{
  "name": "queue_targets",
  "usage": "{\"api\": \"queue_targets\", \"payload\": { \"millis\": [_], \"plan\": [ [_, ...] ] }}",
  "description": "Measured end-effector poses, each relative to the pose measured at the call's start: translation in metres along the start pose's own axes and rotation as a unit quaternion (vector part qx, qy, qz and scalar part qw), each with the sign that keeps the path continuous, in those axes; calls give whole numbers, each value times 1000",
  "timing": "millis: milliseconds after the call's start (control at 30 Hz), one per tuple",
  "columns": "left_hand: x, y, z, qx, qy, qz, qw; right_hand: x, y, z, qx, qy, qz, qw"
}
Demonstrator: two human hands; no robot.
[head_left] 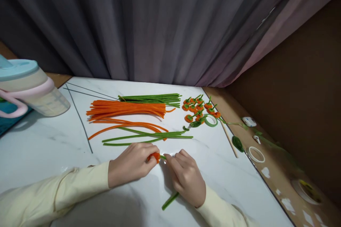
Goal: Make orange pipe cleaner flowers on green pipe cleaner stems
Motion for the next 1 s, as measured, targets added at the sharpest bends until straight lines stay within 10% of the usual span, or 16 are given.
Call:
{"api": "queue_targets", "payload": {
  "millis": [333, 600, 1000],
  "plan": [
    [3, 13, -1, -70, 46, 29, 996, 1, 8, -9, -55, -22, -6, 998],
    [0, 6, 12, 211, 113, 90, 967, -6, 11, -12, -63, -35, 12, 997],
    [2, -14, 10, 372, 159, 87, 910, -2, -7, 3, -190, 20, 86, 978]
  ]
}}
Point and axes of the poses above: each hand's wrist, its own x-axis away from the middle knuckle, its own y-axis out of the back of the hand, z = x × y, the point moved 6 cm from there along -x, towards the middle knuckle, and after that the axes turned 6 degrees about -y, right-handed, at the moved point
